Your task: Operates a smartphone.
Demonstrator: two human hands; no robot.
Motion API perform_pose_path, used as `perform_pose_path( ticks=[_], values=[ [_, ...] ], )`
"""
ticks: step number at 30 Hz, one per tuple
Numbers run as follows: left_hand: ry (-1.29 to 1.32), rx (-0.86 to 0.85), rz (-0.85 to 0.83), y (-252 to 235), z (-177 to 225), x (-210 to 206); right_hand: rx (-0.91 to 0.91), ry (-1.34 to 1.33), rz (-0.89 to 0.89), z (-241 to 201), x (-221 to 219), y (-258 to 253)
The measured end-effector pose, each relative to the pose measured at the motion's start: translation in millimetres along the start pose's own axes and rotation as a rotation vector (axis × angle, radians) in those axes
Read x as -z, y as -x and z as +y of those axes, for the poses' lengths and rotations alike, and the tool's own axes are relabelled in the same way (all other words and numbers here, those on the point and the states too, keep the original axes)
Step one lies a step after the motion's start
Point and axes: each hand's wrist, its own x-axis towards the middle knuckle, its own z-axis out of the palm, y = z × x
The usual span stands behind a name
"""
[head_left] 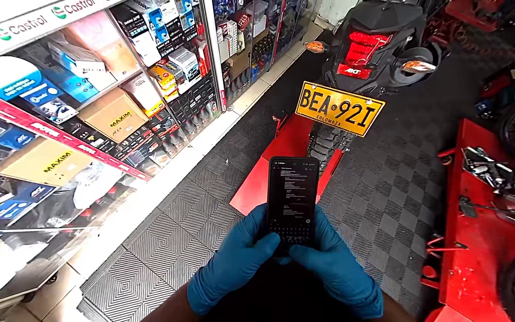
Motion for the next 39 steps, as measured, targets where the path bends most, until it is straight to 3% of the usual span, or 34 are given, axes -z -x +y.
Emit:
perform_pose_path(
  ticks=[39],
  values=[
    [0.008,0.011,-0.044,5.5,-1.9,6.7,-0.025,-0.015,0.0,0.2,-4.6,2.3]
  ],
)
